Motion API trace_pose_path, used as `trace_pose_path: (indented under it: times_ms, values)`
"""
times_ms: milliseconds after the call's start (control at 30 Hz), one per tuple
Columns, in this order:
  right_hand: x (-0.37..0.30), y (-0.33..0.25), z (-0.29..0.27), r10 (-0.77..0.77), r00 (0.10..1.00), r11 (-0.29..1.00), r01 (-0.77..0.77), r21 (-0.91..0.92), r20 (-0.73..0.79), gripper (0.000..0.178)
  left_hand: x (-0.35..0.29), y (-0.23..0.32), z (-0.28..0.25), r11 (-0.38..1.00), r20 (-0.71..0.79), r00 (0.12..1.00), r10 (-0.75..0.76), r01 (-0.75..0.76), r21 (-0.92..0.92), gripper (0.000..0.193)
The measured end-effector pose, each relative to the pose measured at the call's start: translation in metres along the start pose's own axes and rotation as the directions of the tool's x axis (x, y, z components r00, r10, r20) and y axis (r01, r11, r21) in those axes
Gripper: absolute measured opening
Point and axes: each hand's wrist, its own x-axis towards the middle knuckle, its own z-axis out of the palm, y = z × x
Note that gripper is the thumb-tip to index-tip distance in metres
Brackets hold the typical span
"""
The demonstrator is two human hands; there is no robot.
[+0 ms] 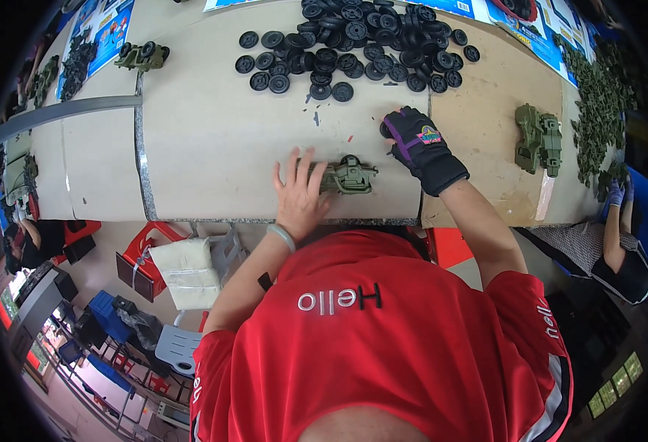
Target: Assembling plastic wheels and axles onto green toy car bodies at a factory workstation.
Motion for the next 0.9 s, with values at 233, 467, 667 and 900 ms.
trace_pose_path:
  times_ms: [233, 467, 667, 900]
  values:
    - [-0.003, -0.059, -0.031, -0.201, 0.977, 0.871, 0.146, 0.469, 0.068, 0.048, 0.006, -0.025, 0.029, 1.0, 0.135, 0.991, -0.006, 0.004, 0.01, 0.07]
    - [-0.002, -0.084, -0.015, -0.346, 0.908, 0.937, 0.319, 0.143, 0.236, 0.045, 0.006, -0.027, 0.036, 1.0, 0.058, 0.998, 0.0, 0.002, -0.024, 0.064]
    - [-0.004, -0.092, -0.016, -0.293, 0.919, 0.956, 0.273, 0.109, 0.264, 0.045, 0.005, -0.027, 0.036, 0.999, 0.016, 1.0, 0.02, -0.019, -0.028, 0.064]
    - [0.026, -0.099, -0.006, -0.125, 0.984, 0.954, 0.154, 0.255, -0.124, 0.039, 0.002, -0.03, 0.037, 0.996, 0.0, 1.0, 0.016, -0.016, -0.083, 0.06]
